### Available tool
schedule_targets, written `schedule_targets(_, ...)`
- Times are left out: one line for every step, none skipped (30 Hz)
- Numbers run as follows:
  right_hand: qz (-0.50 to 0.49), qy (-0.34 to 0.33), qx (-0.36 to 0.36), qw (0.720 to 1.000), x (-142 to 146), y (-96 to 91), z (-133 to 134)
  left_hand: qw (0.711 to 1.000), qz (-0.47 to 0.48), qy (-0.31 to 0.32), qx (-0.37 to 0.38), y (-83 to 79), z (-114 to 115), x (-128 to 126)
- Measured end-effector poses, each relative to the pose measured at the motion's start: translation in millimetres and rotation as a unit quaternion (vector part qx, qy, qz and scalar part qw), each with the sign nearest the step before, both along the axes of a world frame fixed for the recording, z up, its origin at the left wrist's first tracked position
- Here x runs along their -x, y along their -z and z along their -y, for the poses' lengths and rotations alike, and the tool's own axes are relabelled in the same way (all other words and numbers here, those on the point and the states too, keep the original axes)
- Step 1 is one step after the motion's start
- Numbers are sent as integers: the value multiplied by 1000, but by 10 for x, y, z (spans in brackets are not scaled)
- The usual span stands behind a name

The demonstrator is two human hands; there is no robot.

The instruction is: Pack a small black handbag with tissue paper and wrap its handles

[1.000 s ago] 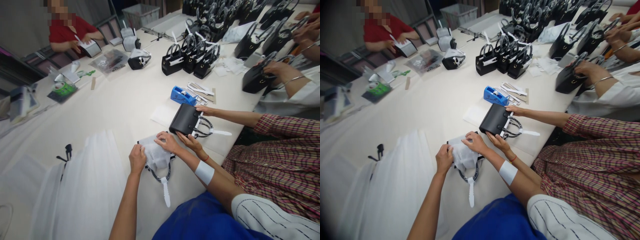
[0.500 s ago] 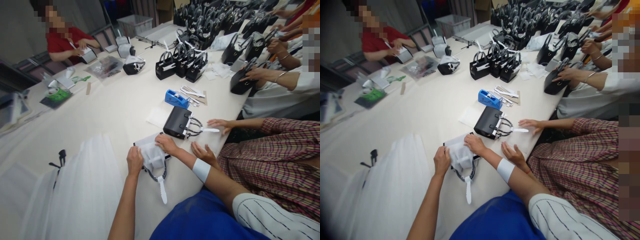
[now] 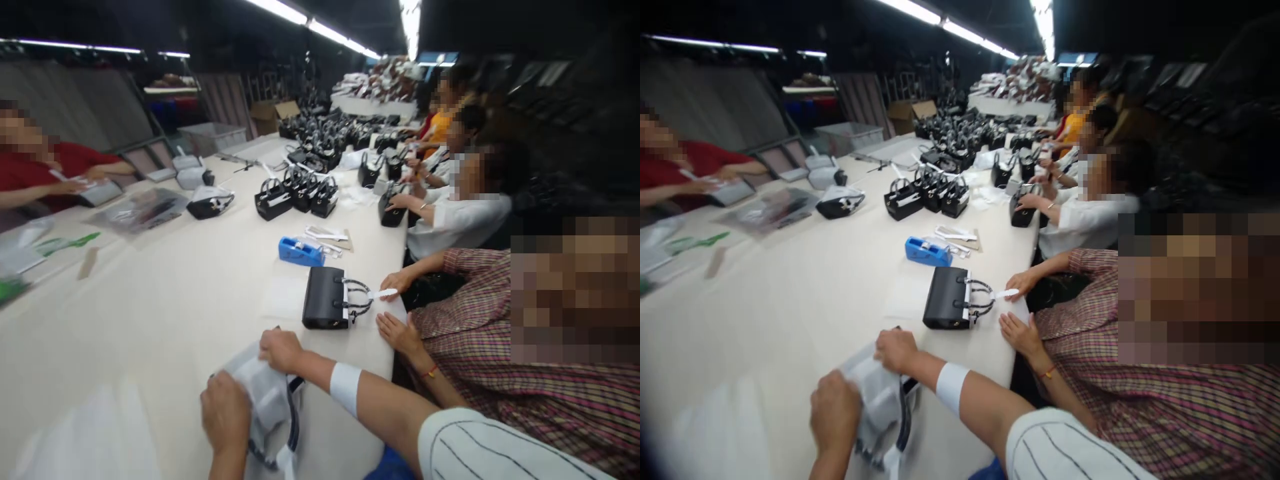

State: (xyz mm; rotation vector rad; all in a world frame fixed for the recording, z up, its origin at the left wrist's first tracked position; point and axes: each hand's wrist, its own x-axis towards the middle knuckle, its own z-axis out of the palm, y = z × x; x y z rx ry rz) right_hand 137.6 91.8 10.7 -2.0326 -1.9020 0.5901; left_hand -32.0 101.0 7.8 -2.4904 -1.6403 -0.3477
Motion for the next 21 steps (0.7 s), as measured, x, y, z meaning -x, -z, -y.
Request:
schedule_targets(4,-4,2,1000,-5,13,-31,1000,-13,-5,-8,12,-36,-3)
schedule_targets(6,-6,7,1000,-14,18,-59,1000,-18,-9,-14,22,-72,-3)
schedule_targets(6,-8,15,1000,-22,17,-80,1000,-15,-7,-19,26,-101,-2)
schedule_targets(3,-9,23,1000,-27,10,-92,1000,-6,-3,-25,26,-122,4)
schedule_targets(-1,-9,31,999,-29,1,-95,999,9,7,-31,24,-133,13)
schedule_targets(-6,-9,36,999,-29,-7,-90,999,28,22,-37,23,-135,25)
schedule_targets(-11,-8,36,999,-27,-13,-79,997,48,38,-43,27,-131,38)
schedule_targets(-16,-7,34,999,-24,-16,-63,995,65,56,-48,38,-122,51)
schedule_targets(-20,-5,31,999,-22,-18,-44,993,80,78,-50,54,-111,63)
schedule_targets(-23,-4,25,999,-20,-21,-20,989,92,104,-47,75,-97,76)
schedule_targets(-24,-4,21,999,-17,-27,7,985,104,134,-40,98,-82,87)
schedule_targets(-23,-5,16,1000,-13,-38,36,978,118,167,-29,118,-64,99)
schedule_targets(-21,-6,10,1000,-9,-51,66,970,135,202,-12,135,-43,109)
schedule_targets(-18,-7,6,1000,-5,-66,93,960,155,233,4,146,-21,119)
schedule_targets(-14,-7,1,1000,-1,-79,115,952,178,249,20,152,2,126)
schedule_targets(-11,-3,-3,1000,1,-87,129,944,183,271,47,156,25,130)
schedule_targets(-10,-1,-2,1000,1,-89,134,937,184,288,67,158,48,131)
schedule_targets(-11,0,-1,1000,1,-85,132,934,183,296,82,160,71,130)
schedule_targets(-14,1,0,1000,-1,-76,125,931,178,305,90,160,96,126)
schedule_targets(-17,0,1,1000,-3,-64,115,931,173,310,90,160,122,122)
schedule_targets(-21,0,0,1000,-6,-52,104,932,164,311,90,158,149,119)
